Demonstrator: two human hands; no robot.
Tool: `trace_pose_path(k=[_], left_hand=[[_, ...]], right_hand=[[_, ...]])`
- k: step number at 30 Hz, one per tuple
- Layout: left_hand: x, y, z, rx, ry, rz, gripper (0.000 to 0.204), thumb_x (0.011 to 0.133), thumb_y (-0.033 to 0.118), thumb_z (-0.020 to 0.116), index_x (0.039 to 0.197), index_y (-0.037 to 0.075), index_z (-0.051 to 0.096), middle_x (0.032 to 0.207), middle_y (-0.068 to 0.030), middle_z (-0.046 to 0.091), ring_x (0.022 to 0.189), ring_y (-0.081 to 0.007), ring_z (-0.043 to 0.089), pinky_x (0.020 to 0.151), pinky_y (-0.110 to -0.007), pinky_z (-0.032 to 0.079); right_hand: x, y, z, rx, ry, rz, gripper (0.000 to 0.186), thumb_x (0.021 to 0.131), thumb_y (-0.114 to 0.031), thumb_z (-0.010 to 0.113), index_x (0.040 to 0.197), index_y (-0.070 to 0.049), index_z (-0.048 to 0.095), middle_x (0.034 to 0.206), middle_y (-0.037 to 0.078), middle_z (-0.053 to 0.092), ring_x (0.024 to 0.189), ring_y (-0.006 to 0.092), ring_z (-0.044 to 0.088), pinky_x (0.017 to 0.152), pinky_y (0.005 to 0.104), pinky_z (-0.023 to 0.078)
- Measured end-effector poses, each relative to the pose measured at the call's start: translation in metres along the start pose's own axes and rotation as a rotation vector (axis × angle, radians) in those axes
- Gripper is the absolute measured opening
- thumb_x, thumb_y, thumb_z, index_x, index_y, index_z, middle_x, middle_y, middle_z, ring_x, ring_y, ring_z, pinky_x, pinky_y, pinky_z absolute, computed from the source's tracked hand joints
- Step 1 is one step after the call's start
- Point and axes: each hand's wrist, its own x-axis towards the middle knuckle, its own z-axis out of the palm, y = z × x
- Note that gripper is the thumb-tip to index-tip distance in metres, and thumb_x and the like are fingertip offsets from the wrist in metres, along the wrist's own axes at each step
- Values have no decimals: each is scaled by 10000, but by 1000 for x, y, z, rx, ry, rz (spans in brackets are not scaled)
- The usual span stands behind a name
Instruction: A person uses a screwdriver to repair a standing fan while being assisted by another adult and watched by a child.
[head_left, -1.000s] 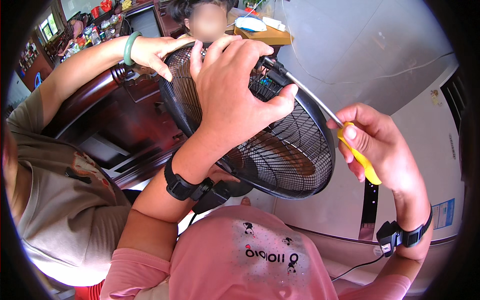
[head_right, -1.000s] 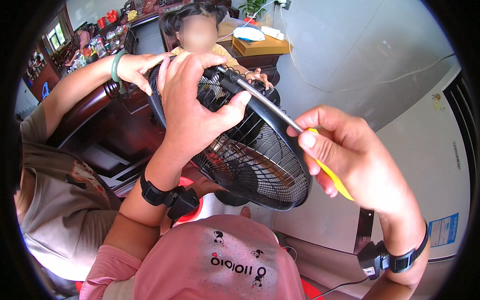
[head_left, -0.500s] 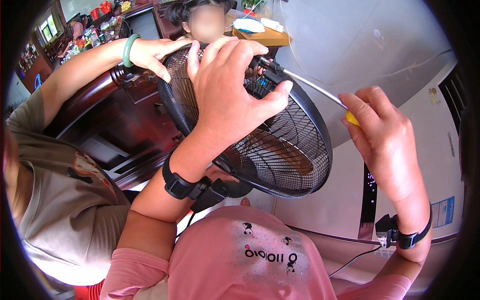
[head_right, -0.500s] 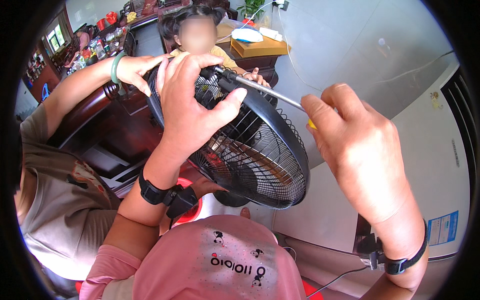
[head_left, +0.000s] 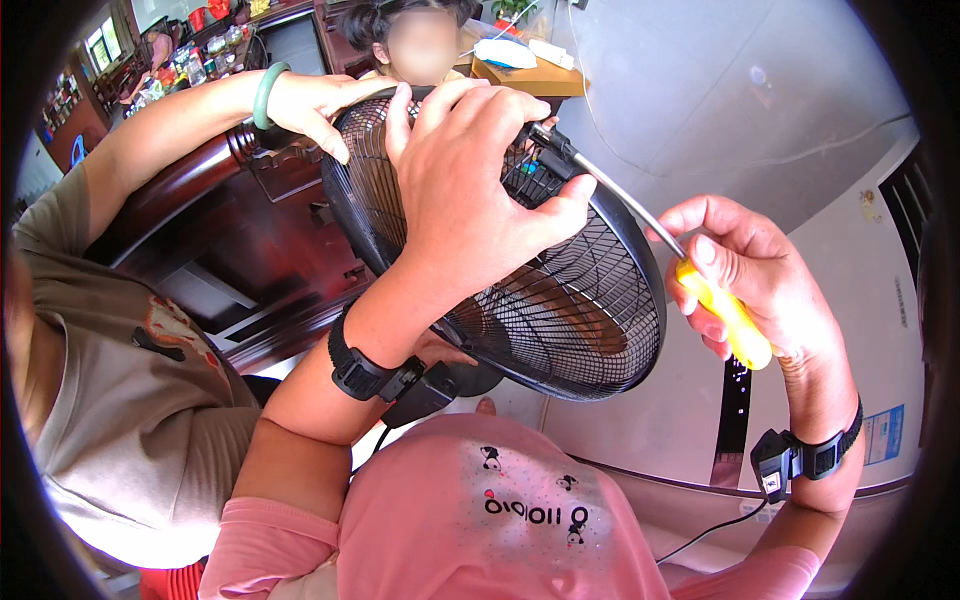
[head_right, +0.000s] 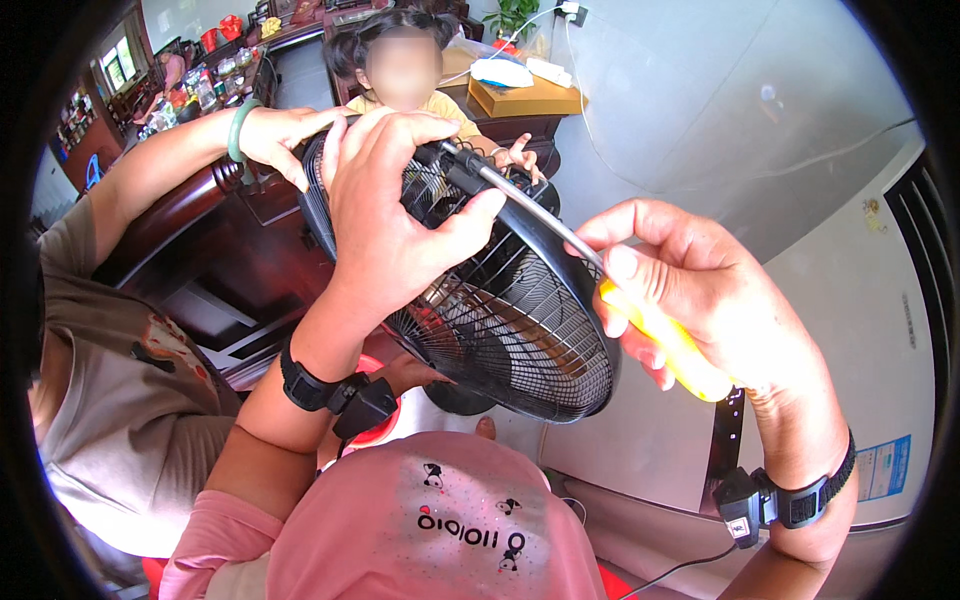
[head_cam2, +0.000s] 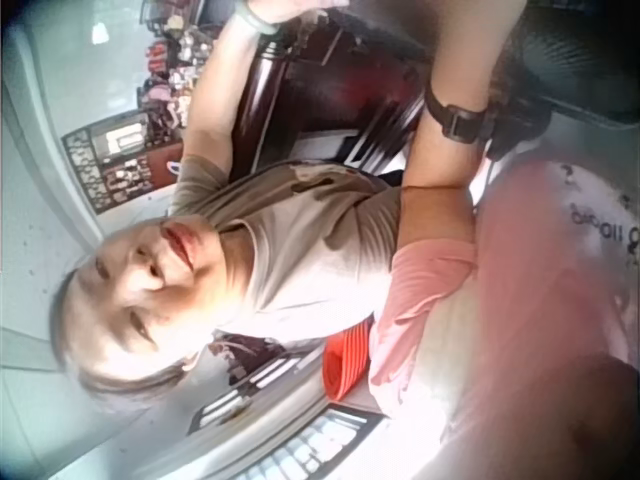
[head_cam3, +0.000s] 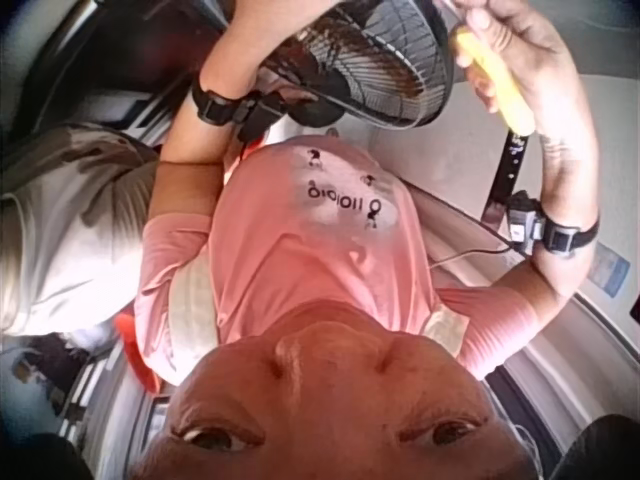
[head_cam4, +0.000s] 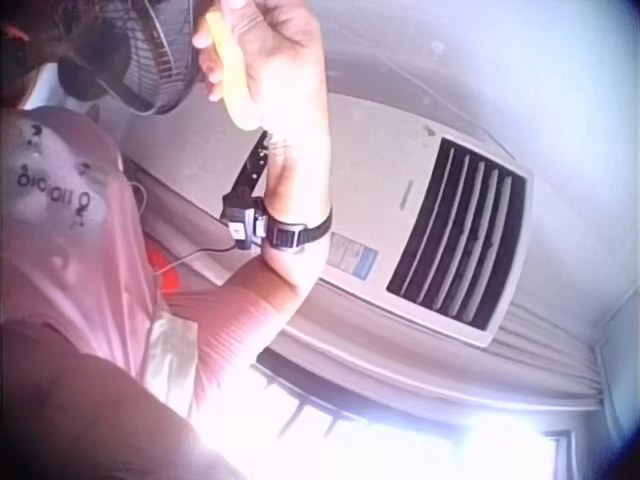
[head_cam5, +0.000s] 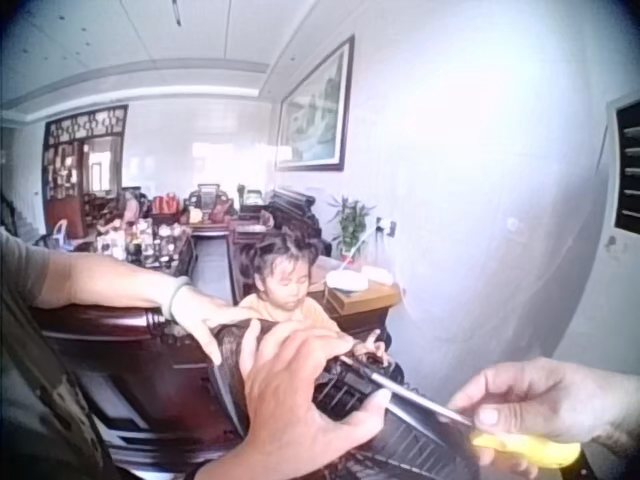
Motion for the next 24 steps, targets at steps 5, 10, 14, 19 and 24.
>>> trace_pose_path(k=[5,10,14,19,24], left_hand=[[1,-1,-1,2,-3,-4,464,610,348,833,978,145,636,957,-41,619,1103,-306,561,1078,-586,266],[1,5,-6,33,-51,9,516,647,295,845,1062,98,610,1032,-67,654,1114,-298,588,1126,-574,250],[-3,1,-4,37,-57,-5,521,641,299,845,1060,98,609,1027,-69,652,1112,-303,588,1127,-572,249],[-1,0,-1,0,11,-7,470,599,341,829,972,138,631,959,-46,618,1077,-309,567,1067,-586,276],[-2,-4,-5,-25,16,-5,480,598,338,823,983,129,630,958,-52,622,1067,-310,575,1072,-585,275]], right_hand=[[-3,-12,15,-626,155,-16,302,886,-62,733,1146,-5,589,744,55,616,506,131,552,476,253,455],[-13,0,27,-1378,405,-594,268,808,-79,758,1058,-27,678,817,121,612,620,267,618,590,349,525],[-8,7,32,-1839,624,-724,286,823,-104,742,1095,-54,668,833,160,625,694,313,650,624,407,529],[-8,5,32,-1136,368,-477,236,909,-131,704,1090,-21,598,702,73,587,520,172,552,509,272,467],[1,-6,14,-187,43,20,220,1019,-212,598,1091,-5,586,717,30,606,485,86,515,410,226,413]])
